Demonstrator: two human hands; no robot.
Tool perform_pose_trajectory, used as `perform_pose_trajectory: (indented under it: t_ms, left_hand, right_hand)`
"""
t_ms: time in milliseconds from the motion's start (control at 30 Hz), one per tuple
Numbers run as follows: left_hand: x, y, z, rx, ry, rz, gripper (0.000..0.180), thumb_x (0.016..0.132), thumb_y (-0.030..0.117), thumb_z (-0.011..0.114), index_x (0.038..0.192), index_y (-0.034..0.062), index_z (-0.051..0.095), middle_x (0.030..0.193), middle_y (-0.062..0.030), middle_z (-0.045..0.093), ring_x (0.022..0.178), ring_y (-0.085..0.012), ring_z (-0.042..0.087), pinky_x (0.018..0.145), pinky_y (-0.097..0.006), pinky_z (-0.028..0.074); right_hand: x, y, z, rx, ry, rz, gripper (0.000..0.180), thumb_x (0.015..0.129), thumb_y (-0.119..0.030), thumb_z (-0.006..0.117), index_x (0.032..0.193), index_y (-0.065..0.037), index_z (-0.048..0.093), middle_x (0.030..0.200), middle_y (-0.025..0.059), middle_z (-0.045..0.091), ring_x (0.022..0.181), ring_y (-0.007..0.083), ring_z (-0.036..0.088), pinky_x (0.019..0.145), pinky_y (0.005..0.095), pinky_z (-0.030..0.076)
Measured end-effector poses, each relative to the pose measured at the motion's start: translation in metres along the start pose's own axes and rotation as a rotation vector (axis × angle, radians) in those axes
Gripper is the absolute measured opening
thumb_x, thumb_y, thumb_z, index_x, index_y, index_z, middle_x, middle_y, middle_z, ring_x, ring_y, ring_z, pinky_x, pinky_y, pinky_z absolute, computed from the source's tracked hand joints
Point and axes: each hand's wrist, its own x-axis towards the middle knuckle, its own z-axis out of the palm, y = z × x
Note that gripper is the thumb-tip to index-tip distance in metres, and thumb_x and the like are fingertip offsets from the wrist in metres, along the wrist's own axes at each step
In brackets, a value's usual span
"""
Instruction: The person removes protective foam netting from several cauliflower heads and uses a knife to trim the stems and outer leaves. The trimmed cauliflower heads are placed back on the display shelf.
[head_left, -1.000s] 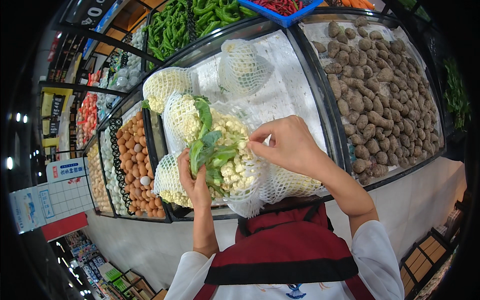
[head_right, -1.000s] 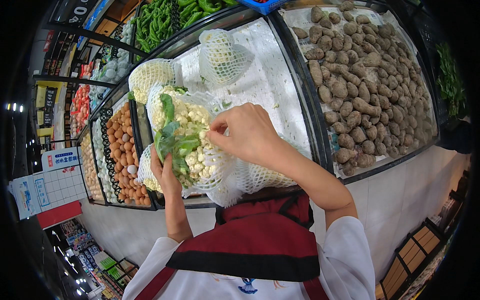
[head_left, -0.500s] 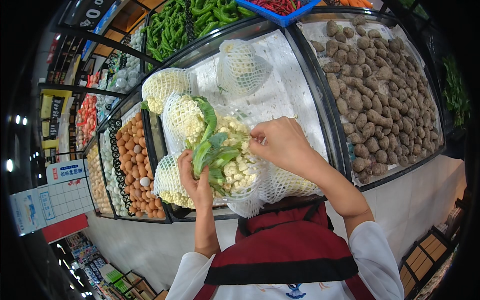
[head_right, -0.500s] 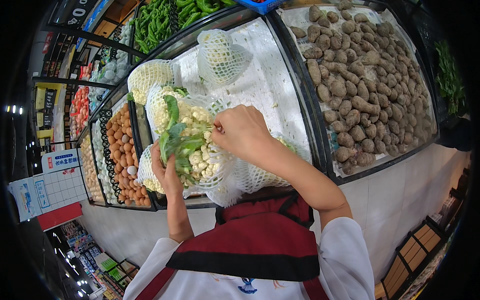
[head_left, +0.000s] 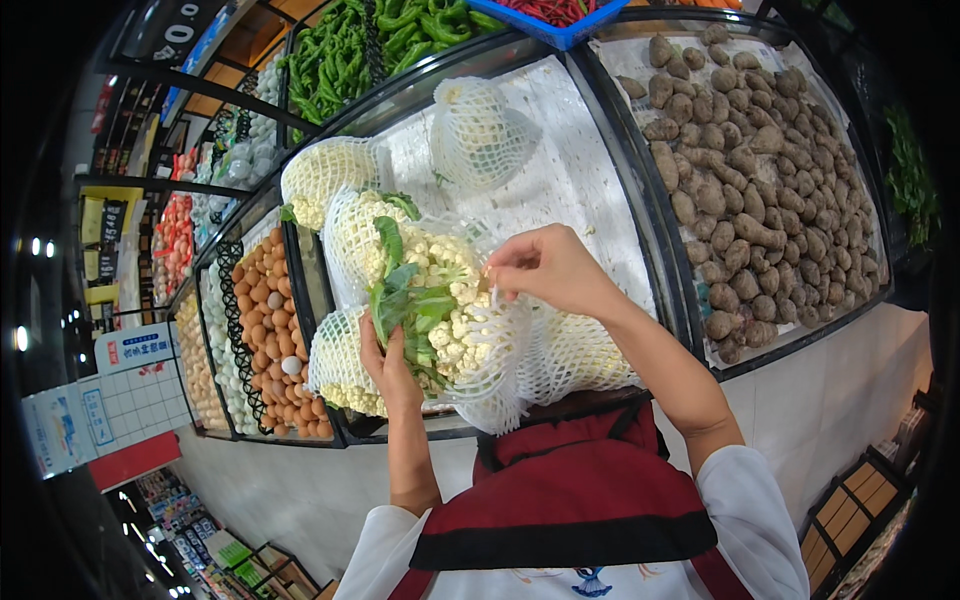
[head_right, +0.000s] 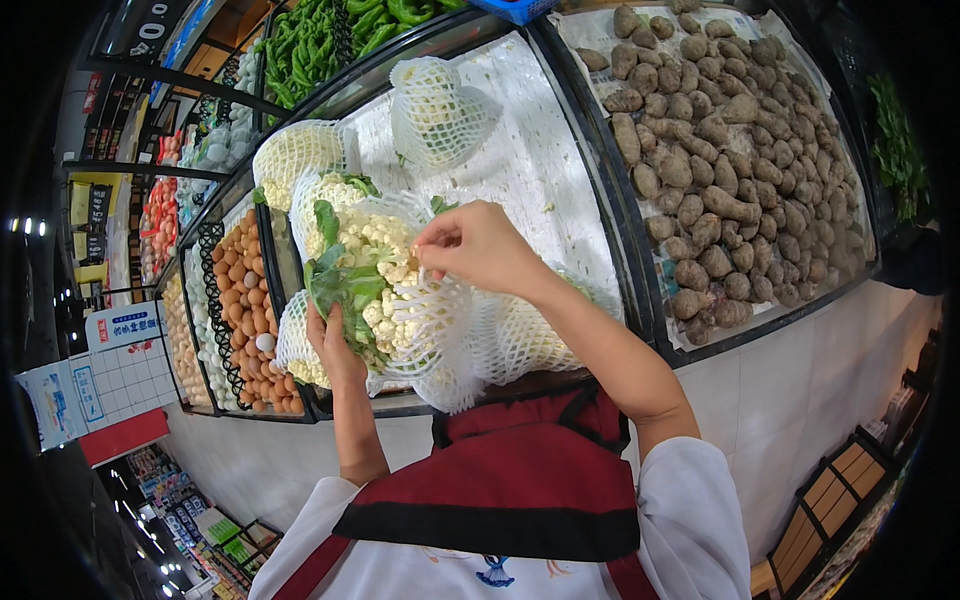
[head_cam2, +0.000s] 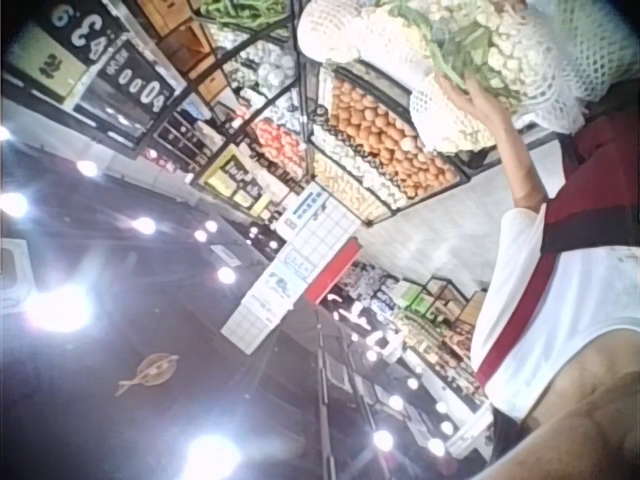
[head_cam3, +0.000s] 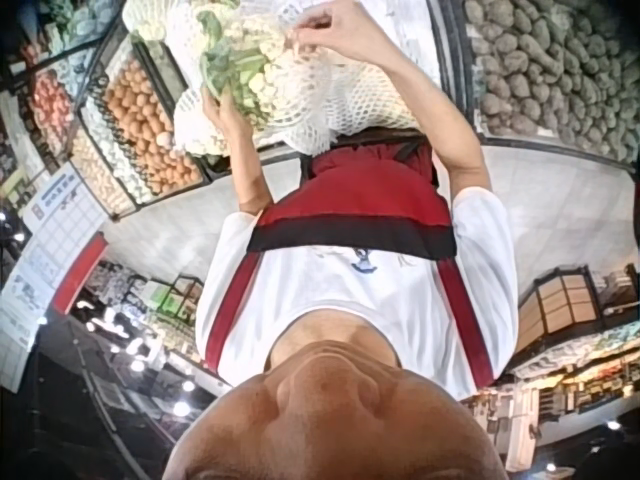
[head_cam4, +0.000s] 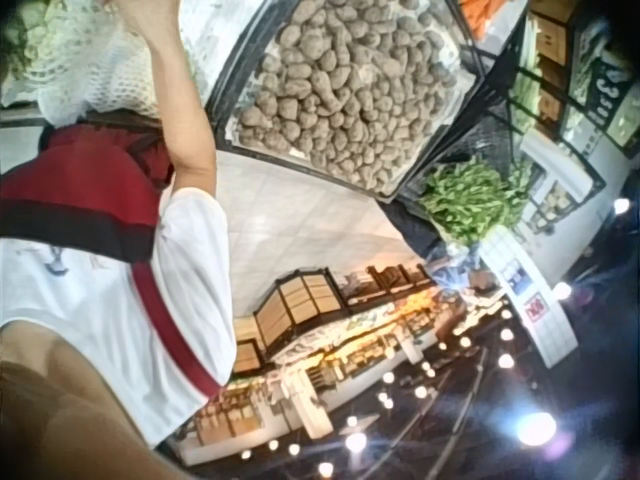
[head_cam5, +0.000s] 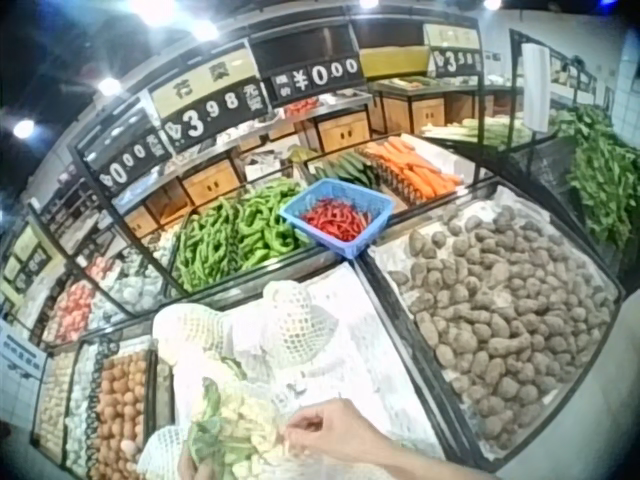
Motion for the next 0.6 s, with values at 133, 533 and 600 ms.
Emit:
perform_pose_trajectory:
  t_ms: [133, 533, 600]
  left_hand:
    - [-0.006, -0.003, -0.002, -0.139, 0.042, -0.097, 0.032, 0.088, -0.001, 0.05, 0.12, -0.0013, 0.051, 0.114, -0.005, 0.053, 0.103, -0.0135, 0.051, 0.092, -0.025, 0.038]
    - [-0.006, 0.0, 0.001, -0.048, -0.03, -0.055, 0.033, 0.085, -0.003, 0.051, 0.118, -0.001, 0.052, 0.116, -0.0057, 0.053, 0.106, -0.0154, 0.05, 0.095, -0.027, 0.036]
    - [-0.006, 0.0, 0.002, -0.005, -0.034, -0.026, 0.033, 0.084, -0.004, 0.052, 0.116, -0.0015, 0.053, 0.117, -0.0066, 0.052, 0.108, -0.0165, 0.049, 0.096, -0.028, 0.036]
  right_hand:
    - [0.01, -0.001, -0.008, -0.096, 0.201, -0.138, 0.017, 0.082, -0.011, 0.063, 0.095, -0.002, 0.067, 0.081, 0.0073, 0.067, 0.067, 0.0138, 0.065, 0.061, 0.0269, 0.048]
    - [-0.022, -0.023, 0.024, -0.759, 0.298, -0.623, 0.013, 0.077, -0.017, 0.071, 0.086, -0.009, 0.07, 0.074, 0.0033, 0.062, 0.062, 0.0196, 0.061, 0.053, 0.0298, 0.047]
    - [-0.023, -0.023, 0.027, -0.81, 0.318, -0.61, 0.012, 0.077, -0.016, 0.071, 0.086, -0.009, 0.07, 0.073, 0.0032, 0.062, 0.063, 0.0209, 0.062, 0.054, 0.031, 0.048]
